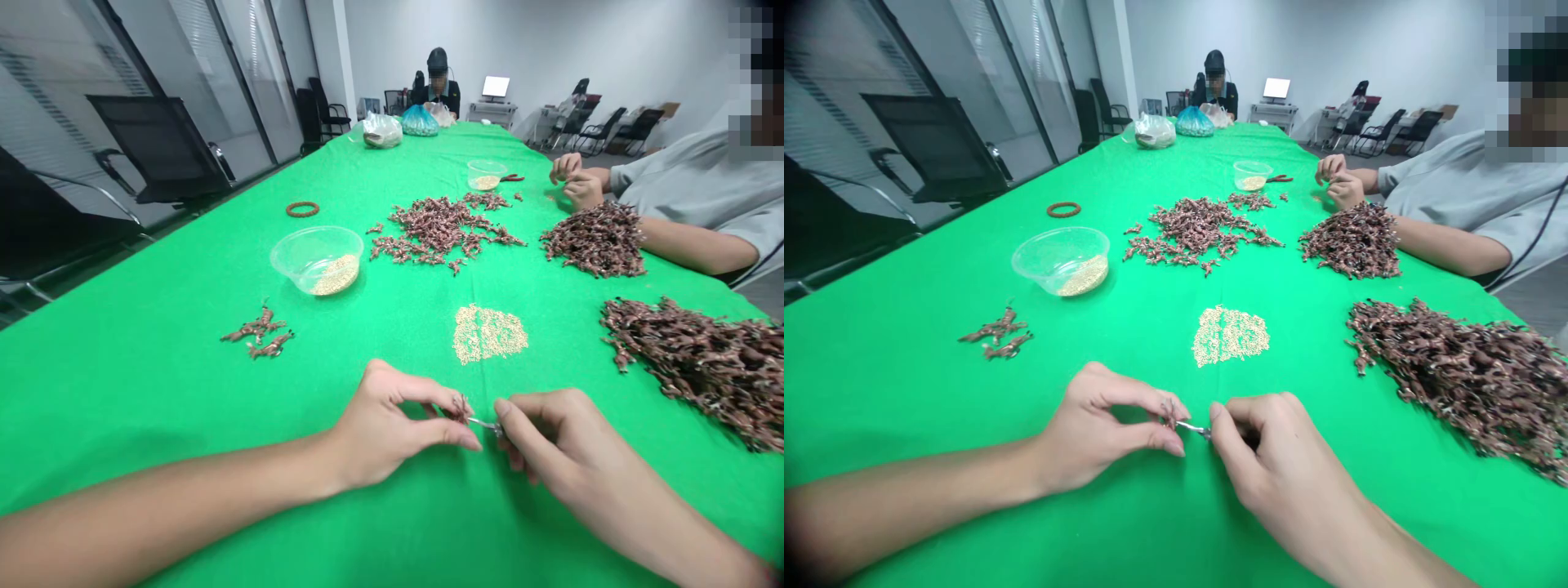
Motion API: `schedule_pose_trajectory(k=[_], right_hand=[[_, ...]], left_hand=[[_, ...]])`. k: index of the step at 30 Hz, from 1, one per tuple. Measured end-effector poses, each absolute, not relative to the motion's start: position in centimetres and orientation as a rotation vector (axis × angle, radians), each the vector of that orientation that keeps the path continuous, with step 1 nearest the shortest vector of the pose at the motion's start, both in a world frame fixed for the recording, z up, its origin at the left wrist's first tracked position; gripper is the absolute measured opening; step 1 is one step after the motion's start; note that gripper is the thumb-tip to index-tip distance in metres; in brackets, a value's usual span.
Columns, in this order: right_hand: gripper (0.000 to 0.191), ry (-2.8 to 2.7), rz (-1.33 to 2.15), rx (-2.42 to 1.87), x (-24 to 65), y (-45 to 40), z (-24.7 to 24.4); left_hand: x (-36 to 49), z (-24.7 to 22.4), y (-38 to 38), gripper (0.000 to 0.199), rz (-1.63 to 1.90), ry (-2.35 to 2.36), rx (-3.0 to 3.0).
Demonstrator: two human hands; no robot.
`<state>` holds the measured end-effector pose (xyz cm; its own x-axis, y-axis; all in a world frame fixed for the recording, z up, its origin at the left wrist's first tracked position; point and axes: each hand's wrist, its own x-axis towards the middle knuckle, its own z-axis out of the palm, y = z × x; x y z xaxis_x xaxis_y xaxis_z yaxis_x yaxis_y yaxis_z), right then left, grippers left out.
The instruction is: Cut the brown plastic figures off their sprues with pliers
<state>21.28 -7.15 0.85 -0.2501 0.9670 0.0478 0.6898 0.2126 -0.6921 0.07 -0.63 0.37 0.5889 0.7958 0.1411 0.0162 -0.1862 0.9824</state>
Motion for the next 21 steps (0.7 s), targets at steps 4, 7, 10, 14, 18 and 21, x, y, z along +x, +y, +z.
schedule_pose_trajectory(k=[4,7,10,14,18,21], right_hand=[[0.024,-2.032,0.117,-1.324,21.45,-6.30,1.13],[0.007,-2.010,-0.232,-1.138,21.60,-6.08,0.87],[0.007,-2.012,-0.412,-1.079,21.63,-6.20,0.59],[0.007,-2.062,-0.460,-1.063,21.62,-6.33,0.49],[0.009,-2.058,-0.476,-1.049,21.79,-6.31,0.33],[0.012,-2.065,-0.488,-1.050,21.88,-6.21,0.18]], left_hand=[[0.23,0.14,-0.33,0.018,0.803,0.734,1.351],[0.14,-0.01,-0.04,0.020,0.753,0.697,1.198],[0.01,0.08,0.17,0.022,0.716,0.675,1.165],[-0.09,0.15,0.34,0.024,0.685,0.636,1.151],[-0.22,0.10,0.38,0.023,0.666,0.608,1.170],[-0.28,0.06,0.34,0.023,0.658,0.609,1.184]])
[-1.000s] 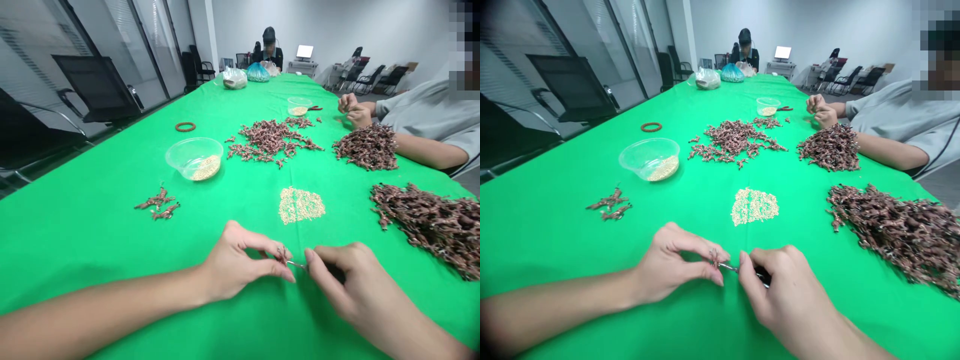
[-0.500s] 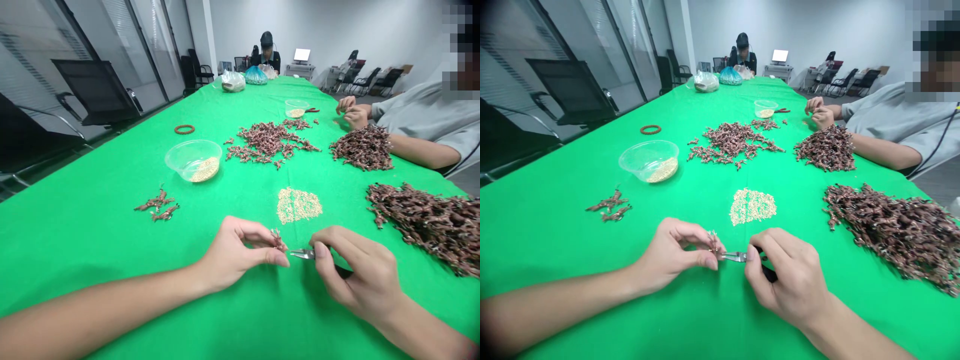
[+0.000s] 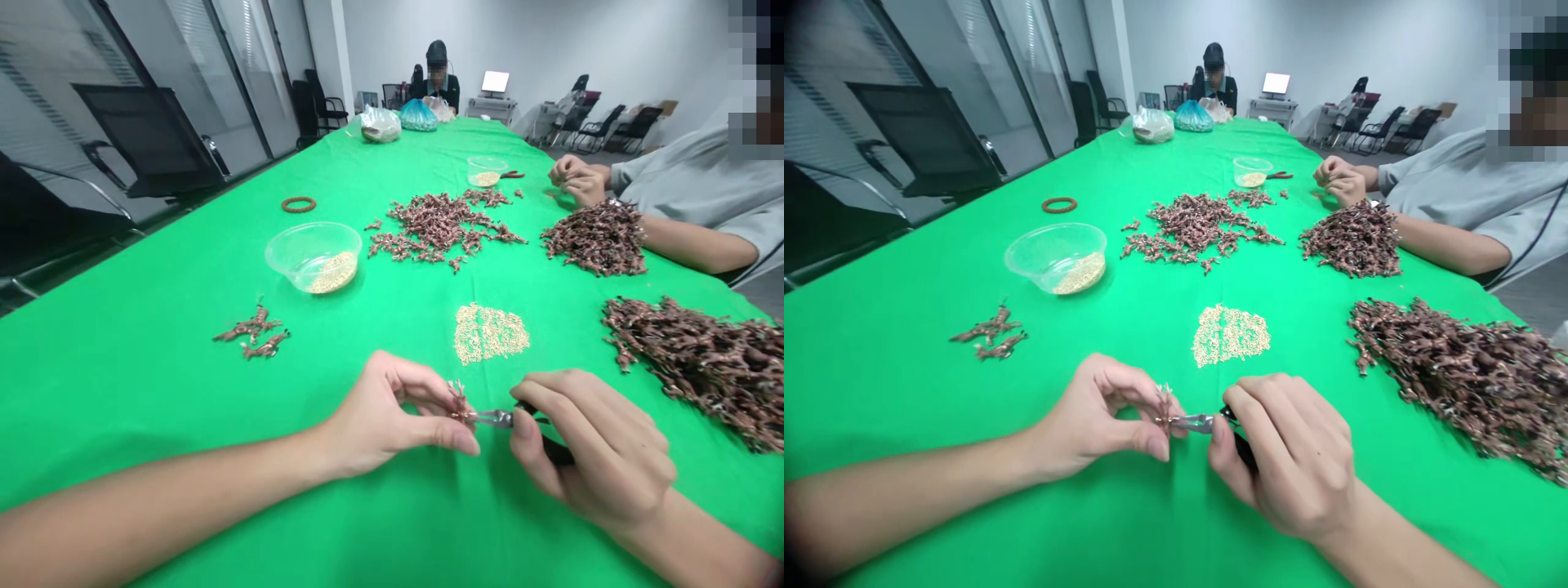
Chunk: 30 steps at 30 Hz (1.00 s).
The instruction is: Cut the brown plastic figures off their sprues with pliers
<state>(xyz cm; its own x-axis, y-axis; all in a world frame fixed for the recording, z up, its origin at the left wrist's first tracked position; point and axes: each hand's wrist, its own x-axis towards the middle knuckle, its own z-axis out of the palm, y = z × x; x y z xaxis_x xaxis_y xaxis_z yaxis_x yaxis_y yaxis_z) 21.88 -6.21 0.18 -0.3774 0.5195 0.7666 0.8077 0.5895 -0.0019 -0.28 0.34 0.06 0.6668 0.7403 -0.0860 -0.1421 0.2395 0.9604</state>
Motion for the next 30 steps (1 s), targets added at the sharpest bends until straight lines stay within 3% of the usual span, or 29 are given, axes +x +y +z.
schedule_pose_trajectory(k=[24,28,30], right_hand=[[0.010,-2.097,-0.587,-1.002,21.71,-6.17,0.06],[0.003,-2.097,-0.338,-1.134,21.27,-6.50,0.18],[0.013,-2.078,-0.159,-1.218,21.02,-6.60,0.27]], left_hand=[[-0.23,0.01,0.19,0.020,0.653,0.616,1.173],[-0.16,-0.05,0.13,0.019,0.691,0.621,1.219],[-0.09,-0.11,0.09,0.018,0.702,0.637,1.239]])
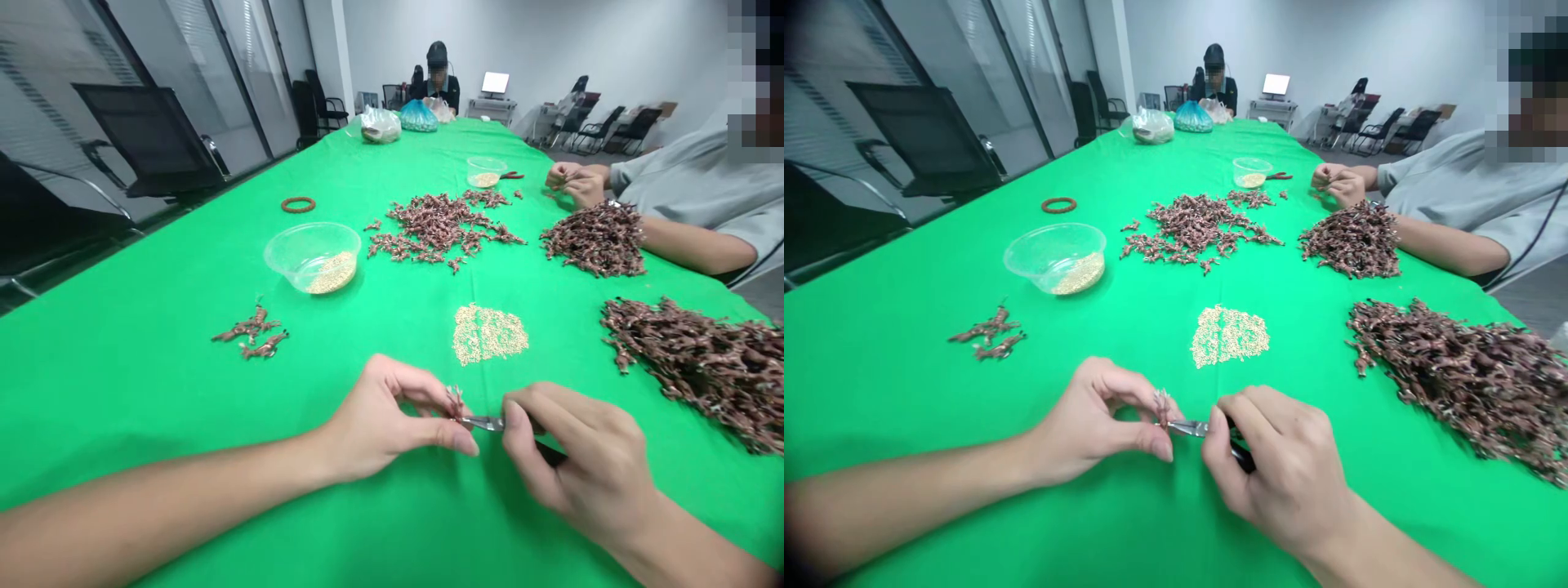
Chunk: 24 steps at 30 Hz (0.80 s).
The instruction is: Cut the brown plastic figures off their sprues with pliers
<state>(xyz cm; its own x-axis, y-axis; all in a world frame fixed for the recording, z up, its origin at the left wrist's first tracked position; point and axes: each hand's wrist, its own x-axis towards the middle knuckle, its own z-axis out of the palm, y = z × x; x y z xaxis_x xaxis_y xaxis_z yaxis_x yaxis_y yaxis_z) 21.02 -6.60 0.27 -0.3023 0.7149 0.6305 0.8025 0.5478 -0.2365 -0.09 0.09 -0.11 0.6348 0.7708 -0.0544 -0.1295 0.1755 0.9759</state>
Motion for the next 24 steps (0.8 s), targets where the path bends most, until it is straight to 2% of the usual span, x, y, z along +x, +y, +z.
schedule_pose_trajectory(k=[5,10,13,15,17,20,22,24], right_hand=[[0.044,-2.085,0.342,-1.561,20.8,-6.6,1.1],[0.052,-1.823,1.234,-1.857,21.0,-6.7,1.8],[0.053,-1.673,1.412,-1.855,21.1,-6.8,1.9],[0.050,-1.780,1.183,-1.795,21.1,-6.6,1.8],[0.044,-1.930,0.707,-1.670,21.3,-6.2,1.7],[0.018,-1.961,0.006,-1.381,21.8,-5.6,1.3],[0.006,-1.968,-0.216,-1.242,22.0,-5.4,0.9],[0.004,-2.006,-0.319,-1.167,22.0,-5.3,0.6]], left_hand=[[0.1,-0.3,0.0,0.018,0.689,0.698,1.311],[0.1,-0.2,-0.1,0.019,0.658,0.674,1.406],[0.2,-0.2,0.0,0.019,0.663,0.676,1.439],[0.3,-0.2,0.1,0.020,0.669,0.694,1.400],[0.3,-0.2,0.3,0.019,0.672,0.699,1.301],[0.4,-0.2,0.6,0.021,0.682,0.681,1.149],[0.3,-0.1,0.7,0.023,0.679,0.678,1.104],[0.2,0.0,0.8,0.025,0.663,0.675,1.105]])
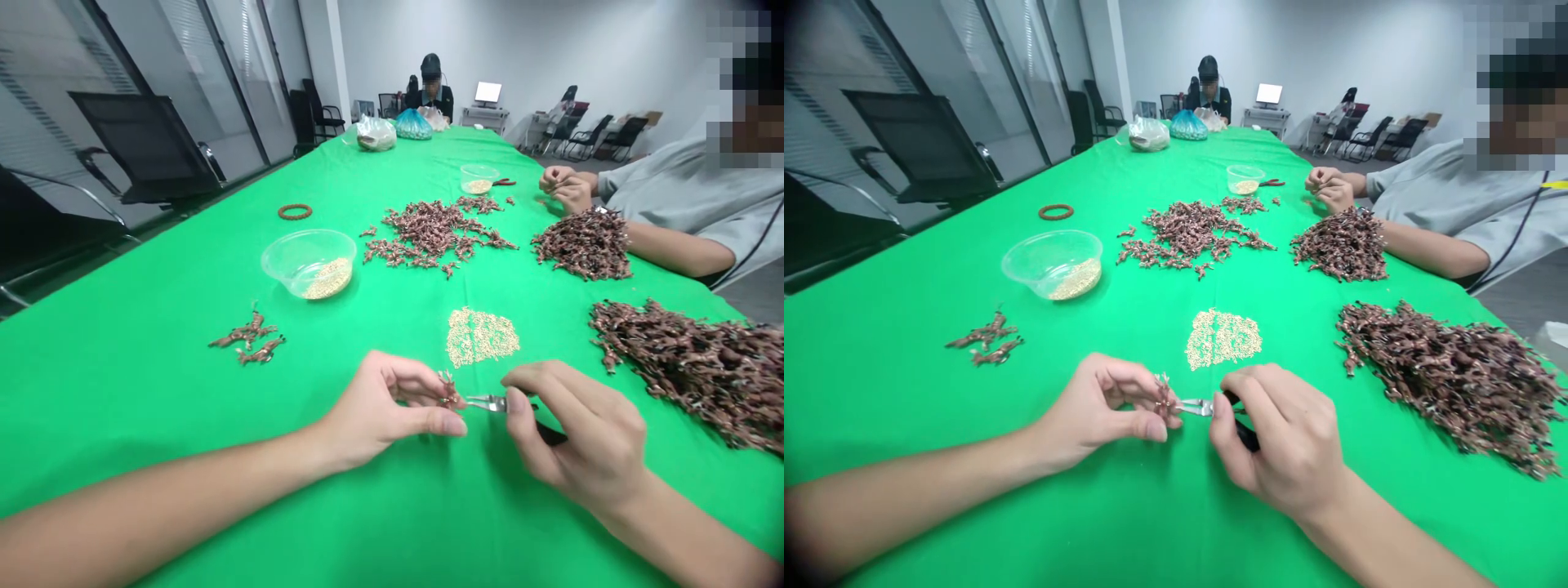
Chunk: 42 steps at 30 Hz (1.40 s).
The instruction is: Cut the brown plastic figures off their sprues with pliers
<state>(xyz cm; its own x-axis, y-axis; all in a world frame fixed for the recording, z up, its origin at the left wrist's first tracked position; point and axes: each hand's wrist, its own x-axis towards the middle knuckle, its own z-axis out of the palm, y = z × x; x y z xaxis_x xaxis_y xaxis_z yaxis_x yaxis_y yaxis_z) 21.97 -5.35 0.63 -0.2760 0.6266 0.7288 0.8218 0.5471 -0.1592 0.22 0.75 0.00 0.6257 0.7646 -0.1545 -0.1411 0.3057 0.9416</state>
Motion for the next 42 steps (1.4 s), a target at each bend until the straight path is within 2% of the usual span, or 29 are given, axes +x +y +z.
schedule_pose_trajectory(k=[9,29,34,38,42], right_hand=[[0.009,-2.050,-0.526,-1.064,21.5,-5.5,0.1],[0.014,-2.129,-0.523,-1.114,21.8,-5.8,-0.3],[0.003,-2.118,-0.296,-1.188,21.3,-5.9,0.4],[0.029,-2.082,0.053,-1.344,21.0,-6.0,1.0],[0.045,-1.946,0.826,-1.626,20.8,-6.3,1.2]], left_hand=[[-0.2,0.2,0.8,0.025,0.622,0.669,1.185],[-0.1,0.4,0.7,0.022,0.623,0.688,1.198],[-0.2,0.3,0.7,0.022,0.613,0.698,1.244],[-0.2,0.3,0.6,0.023,0.606,0.682,1.307],[-0.2,0.4,0.4,0.023,0.582,0.659,1.440]])
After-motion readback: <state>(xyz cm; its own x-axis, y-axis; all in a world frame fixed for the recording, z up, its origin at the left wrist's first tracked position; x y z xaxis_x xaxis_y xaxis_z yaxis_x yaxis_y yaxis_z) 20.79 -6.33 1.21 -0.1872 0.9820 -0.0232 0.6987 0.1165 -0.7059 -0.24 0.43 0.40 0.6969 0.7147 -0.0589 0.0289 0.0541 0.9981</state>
